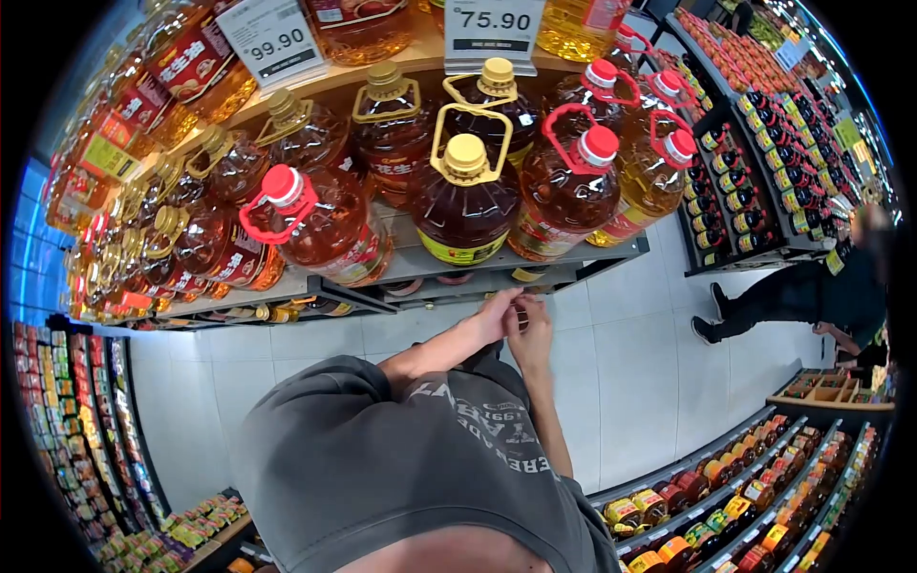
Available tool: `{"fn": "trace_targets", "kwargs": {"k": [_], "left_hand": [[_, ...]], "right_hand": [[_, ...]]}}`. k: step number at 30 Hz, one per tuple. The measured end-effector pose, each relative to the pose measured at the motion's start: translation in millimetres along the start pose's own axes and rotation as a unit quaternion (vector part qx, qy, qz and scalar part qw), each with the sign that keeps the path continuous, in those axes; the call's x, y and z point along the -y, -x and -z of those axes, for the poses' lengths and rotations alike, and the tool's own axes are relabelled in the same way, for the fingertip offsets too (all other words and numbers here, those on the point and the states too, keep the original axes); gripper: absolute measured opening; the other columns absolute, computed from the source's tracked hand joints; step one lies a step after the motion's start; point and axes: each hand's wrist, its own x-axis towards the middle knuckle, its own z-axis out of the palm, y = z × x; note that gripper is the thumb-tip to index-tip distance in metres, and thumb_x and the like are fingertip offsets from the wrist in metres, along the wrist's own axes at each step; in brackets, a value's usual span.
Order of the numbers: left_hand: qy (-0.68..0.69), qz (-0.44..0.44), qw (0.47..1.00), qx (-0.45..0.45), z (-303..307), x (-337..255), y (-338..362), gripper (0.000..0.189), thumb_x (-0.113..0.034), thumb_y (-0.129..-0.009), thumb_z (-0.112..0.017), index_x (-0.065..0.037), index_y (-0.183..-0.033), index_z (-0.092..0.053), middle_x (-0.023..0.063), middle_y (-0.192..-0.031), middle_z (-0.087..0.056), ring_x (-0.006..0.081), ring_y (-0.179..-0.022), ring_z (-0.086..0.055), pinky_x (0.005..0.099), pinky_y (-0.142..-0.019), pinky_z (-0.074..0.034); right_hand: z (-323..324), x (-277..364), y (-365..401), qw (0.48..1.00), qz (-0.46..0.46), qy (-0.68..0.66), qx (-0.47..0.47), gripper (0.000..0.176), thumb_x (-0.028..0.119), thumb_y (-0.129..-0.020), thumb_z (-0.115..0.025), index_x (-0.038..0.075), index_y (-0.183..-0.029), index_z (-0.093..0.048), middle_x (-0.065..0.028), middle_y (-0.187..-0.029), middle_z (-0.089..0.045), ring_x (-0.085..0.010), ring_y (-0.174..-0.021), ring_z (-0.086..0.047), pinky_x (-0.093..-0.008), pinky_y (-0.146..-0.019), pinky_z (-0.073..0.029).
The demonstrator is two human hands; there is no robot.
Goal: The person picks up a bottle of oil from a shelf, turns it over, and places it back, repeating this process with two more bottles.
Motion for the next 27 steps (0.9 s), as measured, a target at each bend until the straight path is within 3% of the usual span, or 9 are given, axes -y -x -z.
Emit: {"fn": "trace_targets", "kwargs": {"k": [3, 8, 12, 14, 15, 19, 20, 23, 27], "left_hand": [[0.029, 0.059, 0.995, -0.074, -14, 6, -16, 0.033, -0.029, -0.099, -0.045, 0.0, -0.107, -0.059, 0.0165, -0.117, -0.062, 0.0274, -0.108, -0.058, 0.0402, -0.099, -0.044], [0.005, 0.102, 0.993, 0.054, -28, 11, -61, 0.036, -0.034, -0.098, -0.045, -0.003, -0.111, -0.058, 0.0155, -0.119, -0.061, 0.0262, -0.109, -0.057, 0.042, -0.101, -0.042], [-0.03, 0.083, 0.995, 0.037, -62, 16, -97, 0.039, -0.037, -0.099, -0.043, -0.004, -0.112, -0.058, 0.0146, -0.121, -0.06, 0.0258, -0.11, -0.057, 0.0423, -0.101, -0.041], [-0.047, 0.066, 0.997, 0.01, -88, 13, -113, 0.043, -0.04, -0.099, -0.04, -0.003, -0.115, -0.056, 0.0147, -0.123, -0.06, 0.0261, -0.111, -0.057, 0.0431, -0.1, -0.042], [-0.031, 0.061, 0.998, -0.015, -95, 14, -126, 0.05, -0.044, -0.1, -0.037, -0.002, -0.124, -0.05, 0.016, -0.124, -0.059, 0.0277, -0.114, -0.057, 0.0441, -0.099, -0.043], [0.021, 0.01, 0.995, -0.097, -108, 17, -171, 0.063, -0.05, -0.099, -0.036, 0.002, -0.135, -0.035, 0.0209, -0.129, -0.054, 0.0337, -0.117, -0.056, 0.0454, -0.094, -0.046], [0.023, 0.011, 0.995, -0.098, -106, 19, -180, 0.063, -0.05, -0.099, -0.036, 0.002, -0.135, -0.035, 0.0209, -0.129, -0.054, 0.0337, -0.117, -0.056, 0.0454, -0.094, -0.046], [0.038, -0.013, 0.967, -0.252, -112, 14, -205, 0.071, -0.058, -0.095, -0.038, 0.004, -0.131, -0.037, 0.0219, -0.128, -0.052, 0.0364, -0.11, -0.06, 0.0458, -0.088, -0.049], [0.027, -0.044, 0.958, -0.281, -99, 19, -228, 0.067, -0.059, -0.095, -0.035, 0.001, -0.121, -0.045, 0.0197, -0.115, -0.058, 0.035, -0.104, -0.061, 0.0444, -0.082, -0.049]], "right_hand": [[12, -5, 3, 0.999, -0.039, -0.023, -0.028, 0.02, 0.012, -0.084, -0.062, -0.002, -0.098, -0.065, -0.0205, -0.091, -0.067, -0.0379, -0.082, -0.065, -0.0448, -0.087, -0.048], [36, -16, -14, 0.975, -0.152, -0.117, -0.11, 0.017, 0.008, -0.089, -0.057, -0.004, -0.099, -0.064, -0.0162, -0.089, -0.068, -0.0269, -0.077, -0.065, -0.0357, -0.073, -0.051], [66, -42, -43, 0.968, -0.162, -0.102, -0.161, 0.016, 0.008, -0.092, -0.056, -0.002, -0.101, -0.064, -0.0138, -0.091, -0.069, -0.018, -0.079, -0.064, -0.0299, -0.073, -0.05], [85, -59, -68, 0.965, -0.119, -0.085, -0.22, 0.017, 0.007, -0.092, -0.056, -0.004, -0.103, -0.064, -0.0133, -0.095, -0.069, -0.0212, -0.082, -0.065, -0.0328, -0.077, -0.05], [98, -63, -82, 0.964, -0.126, -0.086, -0.22, 0.019, 0.007, -0.092, -0.057, -0.004, -0.106, -0.062, -0.0132, -0.098, -0.068, -0.0204, -0.086, -0.064, -0.0321, -0.081, -0.049], [144, -78, -145, 0.968, -0.077, -0.083, -0.223, 0.025, 0.006, -0.089, -0.059, -0.003, -0.112, -0.06, -0.0135, -0.103, -0.066, -0.0202, -0.089, -0.063, -0.0316, -0.083, -0.048], [154, -82, -160, 0.969, -0.078, -0.082, -0.222, 0.025, 0.006, -0.089, -0.059, -0.003, -0.112, -0.06, -0.0135, -0.103, -0.066, -0.0202, -0.089, -0.063, -0.0316, -0.083, -0.048], [180, -86, -208, 0.972, -0.029, -0.111, -0.207, 0.036, 0.009, -0.086, -0.063, -0.001, -0.119, -0.056, -0.0125, -0.105, -0.062, -0.0219, -0.094, -0.06, -0.0327, -0.087, -0.044], [201, -89, -259, 0.982, 0.052, -0.097, -0.155, 0.05, 0.016, -0.082, -0.068, -0.002, -0.125, -0.052, -0.0168, -0.117, -0.057, -0.0283, -0.108, -0.055, -0.0384, -0.097, -0.04]]}}
